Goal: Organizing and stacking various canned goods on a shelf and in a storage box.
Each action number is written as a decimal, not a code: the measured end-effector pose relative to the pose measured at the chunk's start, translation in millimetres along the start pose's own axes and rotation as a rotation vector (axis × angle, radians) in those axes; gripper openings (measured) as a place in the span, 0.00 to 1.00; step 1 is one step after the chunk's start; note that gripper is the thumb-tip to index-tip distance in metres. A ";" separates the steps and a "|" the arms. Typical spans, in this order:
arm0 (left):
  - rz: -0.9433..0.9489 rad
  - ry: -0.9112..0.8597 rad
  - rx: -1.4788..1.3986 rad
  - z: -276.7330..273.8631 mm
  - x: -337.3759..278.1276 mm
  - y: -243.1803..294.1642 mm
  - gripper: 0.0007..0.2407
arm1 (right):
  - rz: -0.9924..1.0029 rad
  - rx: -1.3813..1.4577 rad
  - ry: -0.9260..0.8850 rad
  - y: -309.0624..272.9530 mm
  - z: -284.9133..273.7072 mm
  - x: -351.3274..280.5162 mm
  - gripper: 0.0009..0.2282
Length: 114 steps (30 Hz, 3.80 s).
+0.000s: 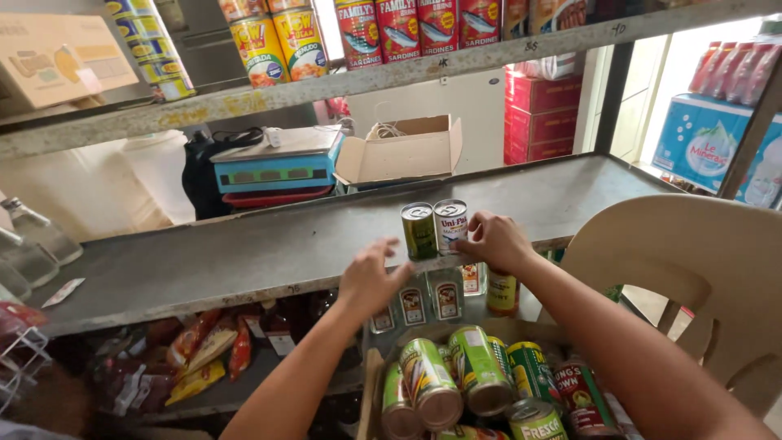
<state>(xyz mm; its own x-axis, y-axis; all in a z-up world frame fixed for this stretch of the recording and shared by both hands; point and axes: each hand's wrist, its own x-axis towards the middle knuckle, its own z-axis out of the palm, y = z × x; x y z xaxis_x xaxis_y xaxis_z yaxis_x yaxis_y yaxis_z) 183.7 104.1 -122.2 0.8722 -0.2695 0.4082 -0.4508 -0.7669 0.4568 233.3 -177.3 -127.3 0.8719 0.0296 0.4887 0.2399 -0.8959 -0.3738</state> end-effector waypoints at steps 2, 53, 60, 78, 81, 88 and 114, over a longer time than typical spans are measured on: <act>-0.039 0.075 0.033 14.4 39.3 -22.7 0.33 | 0.013 0.167 -0.054 17.9 19.0 19.1 0.29; -0.294 0.171 0.320 40.5 123.2 -56.5 0.11 | -0.175 -0.051 0.289 -44.7 41.7 45.2 0.11; 0.052 0.297 0.092 -13.3 43.5 -2.3 0.08 | -0.406 0.049 0.497 -47.7 30.7 20.4 0.09; -0.181 -0.529 0.198 -40.2 -122.3 90.3 0.41 | -0.290 -0.137 -0.919 -76.6 -82.2 -119.1 0.36; -0.224 -0.485 0.157 -41.8 -127.2 94.4 0.39 | -0.218 -0.107 -0.844 -72.4 -81.4 -126.0 0.35; -0.193 -0.316 -0.047 -47.2 -138.1 105.9 0.29 | -0.134 0.203 -0.723 -69.2 -103.3 -139.4 0.27; -0.093 0.373 -0.260 36.6 79.9 -9.2 0.30 | -0.028 0.752 0.074 -0.7 0.1 38.6 0.39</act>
<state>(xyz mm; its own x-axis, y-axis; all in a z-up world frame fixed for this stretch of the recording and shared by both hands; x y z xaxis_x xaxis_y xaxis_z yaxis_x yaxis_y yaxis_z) 264.4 68.3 -122.8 0.8047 0.0576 0.5908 -0.4483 -0.5934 0.6685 266.8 -175.5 -108.2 0.8369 -0.0057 0.5474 0.5111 -0.3501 -0.7850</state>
